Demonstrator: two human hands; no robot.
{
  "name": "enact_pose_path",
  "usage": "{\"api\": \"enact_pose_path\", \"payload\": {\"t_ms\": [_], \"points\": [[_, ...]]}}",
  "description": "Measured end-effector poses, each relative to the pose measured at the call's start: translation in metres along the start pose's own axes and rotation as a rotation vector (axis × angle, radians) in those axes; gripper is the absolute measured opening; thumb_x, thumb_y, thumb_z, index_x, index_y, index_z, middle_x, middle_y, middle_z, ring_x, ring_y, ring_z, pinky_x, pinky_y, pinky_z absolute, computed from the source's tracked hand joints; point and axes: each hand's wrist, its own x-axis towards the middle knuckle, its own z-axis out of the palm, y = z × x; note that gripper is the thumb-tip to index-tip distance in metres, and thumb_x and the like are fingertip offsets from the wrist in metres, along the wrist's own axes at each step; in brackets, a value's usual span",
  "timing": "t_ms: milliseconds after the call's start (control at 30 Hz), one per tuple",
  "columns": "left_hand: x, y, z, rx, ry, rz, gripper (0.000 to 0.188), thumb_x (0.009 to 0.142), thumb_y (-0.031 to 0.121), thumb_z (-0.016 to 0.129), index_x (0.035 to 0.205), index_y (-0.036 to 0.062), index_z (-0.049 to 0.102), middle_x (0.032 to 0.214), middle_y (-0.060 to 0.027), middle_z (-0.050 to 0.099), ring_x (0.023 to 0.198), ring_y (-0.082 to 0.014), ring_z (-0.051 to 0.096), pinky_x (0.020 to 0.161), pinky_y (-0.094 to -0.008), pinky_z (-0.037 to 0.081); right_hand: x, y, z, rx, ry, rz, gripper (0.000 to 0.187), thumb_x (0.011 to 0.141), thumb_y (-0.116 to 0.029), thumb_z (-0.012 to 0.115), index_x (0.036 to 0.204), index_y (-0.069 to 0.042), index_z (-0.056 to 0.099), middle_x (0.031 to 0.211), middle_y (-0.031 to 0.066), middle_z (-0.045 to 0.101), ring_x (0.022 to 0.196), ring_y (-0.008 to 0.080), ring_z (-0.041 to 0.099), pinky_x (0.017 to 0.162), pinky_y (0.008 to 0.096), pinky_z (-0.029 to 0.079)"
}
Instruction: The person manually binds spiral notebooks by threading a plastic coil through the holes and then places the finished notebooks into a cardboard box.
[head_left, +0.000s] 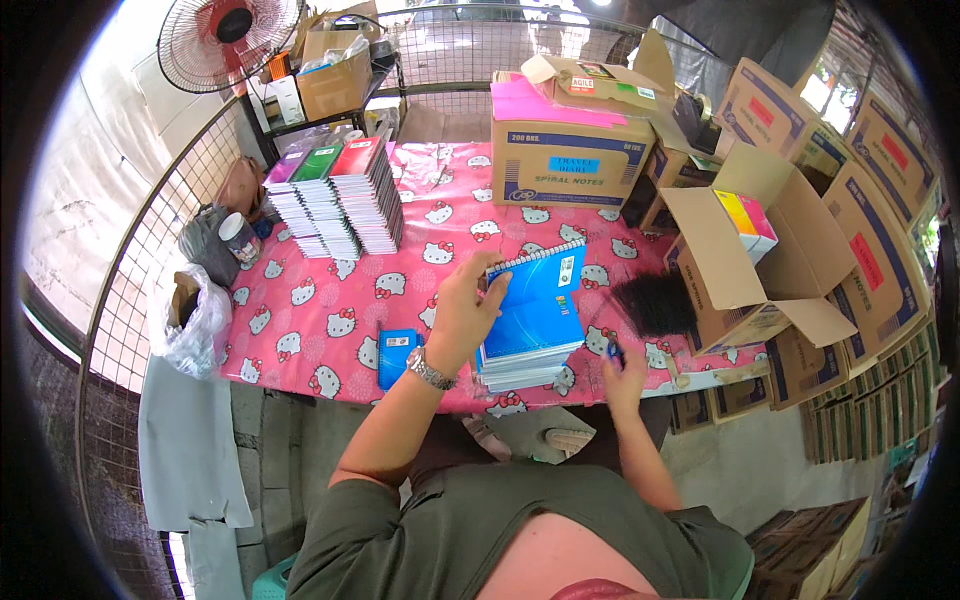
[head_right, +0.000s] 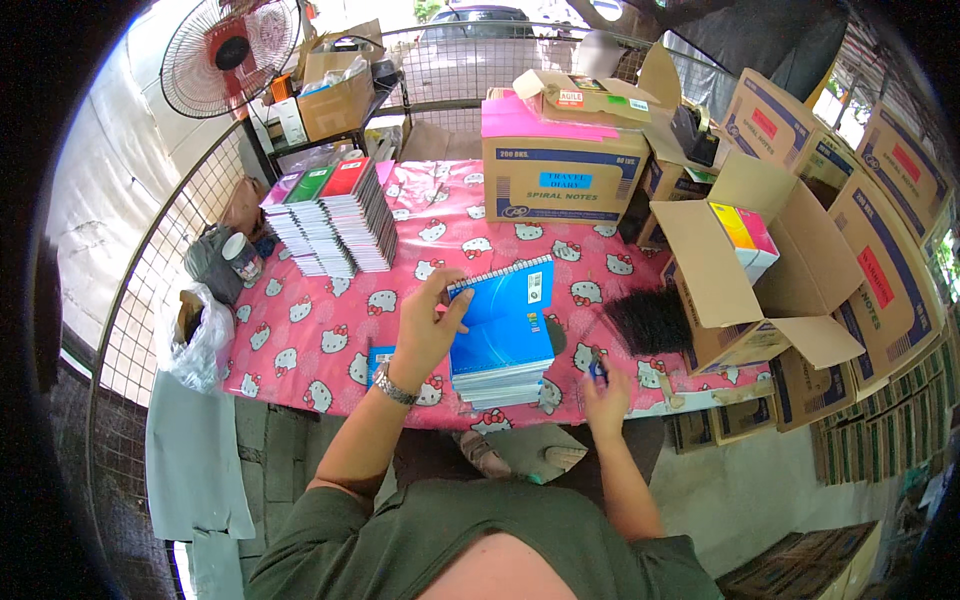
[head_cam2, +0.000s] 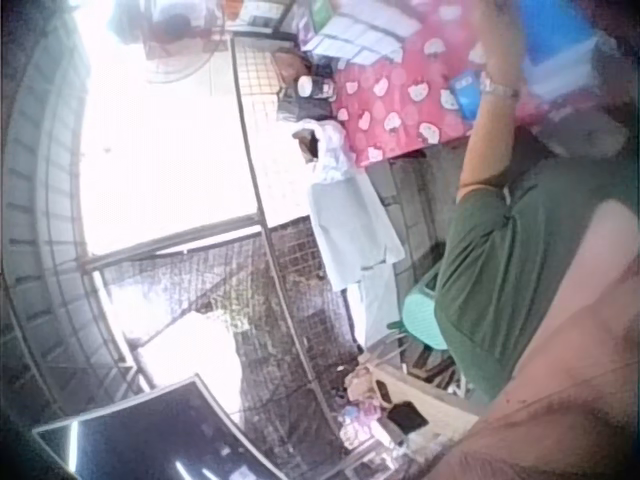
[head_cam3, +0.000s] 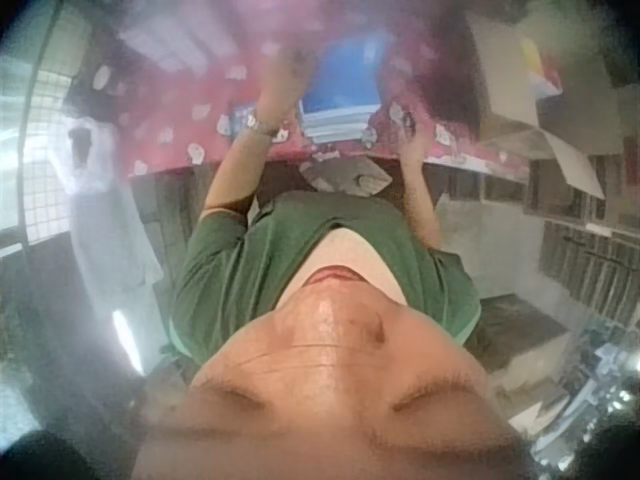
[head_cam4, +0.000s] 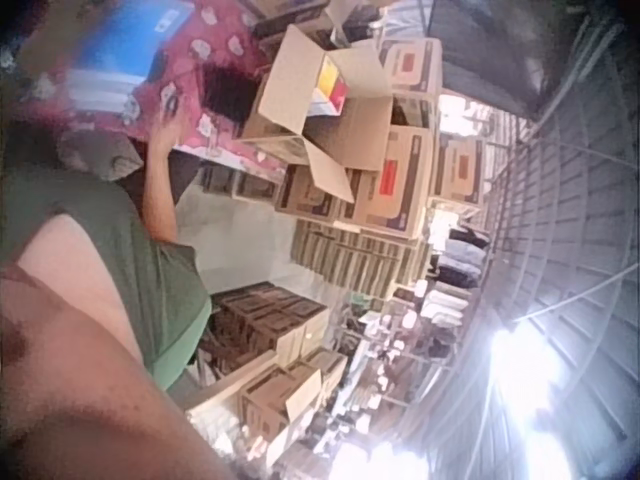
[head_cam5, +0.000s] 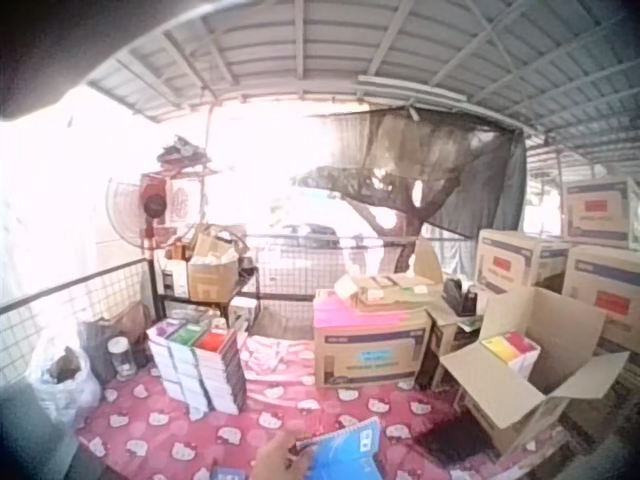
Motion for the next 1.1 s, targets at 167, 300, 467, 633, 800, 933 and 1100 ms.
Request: {"api": "enact_pose_path", "payload": {"t_ms": [167, 300, 467, 633, 800, 933, 1100], "points": [[-0.005, -0.011, 0.0, -0.036, 0.033, -0.025, 0.019, 0.092, 0.009, 0.071, 0.107, -0.0014, 0.067, 0.084, -0.0056, 0.062, 0.067, -0.0078, 0.06, 0.052, -0.0254, 0.058, 0.019, -0.182, -0.054, 0.13, 0.059, -0.584, 0.053, 0.077, -0.017, 0.079, 0.126, -0.005, 0.064, 0.117, 0.0131, 0.063, 0.109, 0.0307, 0.059, 0.097, 0.0422, 0.046], [-0.013, -0.01, 0.006, 0.031, 0.113, 0.076, 0.015, 0.088, 0.002, 0.071, 0.102, -0.0015, 0.069, 0.09, -0.0059, 0.067, 0.071, -0.0095, 0.064, 0.055, -0.0249, 0.059, 0.022, -0.229, -0.049, 0.108, -0.089, -0.708, 0.053, 0.076, -0.018, 0.079, 0.125, -0.005, 0.065, 0.116, 0.0131, 0.063, 0.109, 0.0326, 0.058, 0.096, 0.0437, 0.047], [-0.023, -0.001, 0.0, 0.181, 0.167, 0.166, 0.024, 0.08, -0.008, 0.069, 0.103, -0.0008, 0.069, 0.093, -0.0103, 0.067, 0.073, -0.0141, 0.068, 0.06, -0.0272, 0.057, 0.021, -0.239, -0.046, 0.064, -0.173, -0.733, 0.052, 0.079, -0.017, 0.078, 0.128, -0.005, 0.064, 0.111, 0.0129, 0.065, 0.1, 0.0305, 0.064, 0.09, 0.0387, 0.05], [-0.024, -0.008, -0.012, 0.396, 0.297, 0.577, 0.025, 0.08, 0.0, 0.072, 0.104, 0.0051, 0.068, 0.098, -0.0109, 0.068, 0.078, -0.0264, 0.068, 0.061, -0.0352, 0.055, 0.026, -0.238, -0.055, 0.938, -0.941, 0.165, 0.048, 0.085, -0.016, 0.074, 0.13, -0.004, 0.062, 0.099, 0.0101, 0.069, 0.085, 0.0267, 0.068, 0.085, 0.0331, 0.052], [-0.015, -0.023, -0.068, 0.751, 0.372, 0.546, 0.018, 0.079, 0.008, 0.07, 0.097, 0.0063, 0.067, 0.1, -0.0102, 0.068, 0.088, -0.0294, 0.065, 0.073, -0.0406, 0.054, 0.038, -0.21, -0.062, 0.325, -0.124, -0.558, 0.038, 0.088, -0.01, 0.068, 0.125, -0.003, 0.062, 0.117, 0.0129, 0.061, 0.108, 0.023, 0.061, 0.095, 0.0344, 0.047], [-0.016, -0.055, -0.118, 1.065, 0.129, 0.262, 0.02, 0.078, 0.012, 0.067, 0.097, 0.0077, 0.068, 0.096, -0.0107, 0.067, 0.094, -0.0328, 0.064, 0.084, -0.047, 0.051, 0.056, -0.077, -0.027, 0.108, -0.187, -0.187, 0.043, 0.083, -0.015, 0.073, 0.123, -0.004, 0.063, 0.116, 0.0163, 0.064, 0.11, 0.0307, 0.062, 0.097, 0.0396, 0.048], [-0.041, -0.176, -0.112, 1.121, -0.219, -0.2, 0.021, 0.08, 0.016, 0.066, 0.099, 0.0095, 0.068, 0.1, -0.013, 0.067, 0.106, -0.0338, 0.06, 0.09, -0.047, 0.049, 0.021, -0.017, 0.044, -0.288, -0.581, -0.12, 0.038, 0.081, -0.024, 0.075, 0.113, -0.004, 0.066, 0.105, 0.0177, 0.067, 0.106, 0.0361, 0.063, 0.094, 0.046, 0.049]]}}
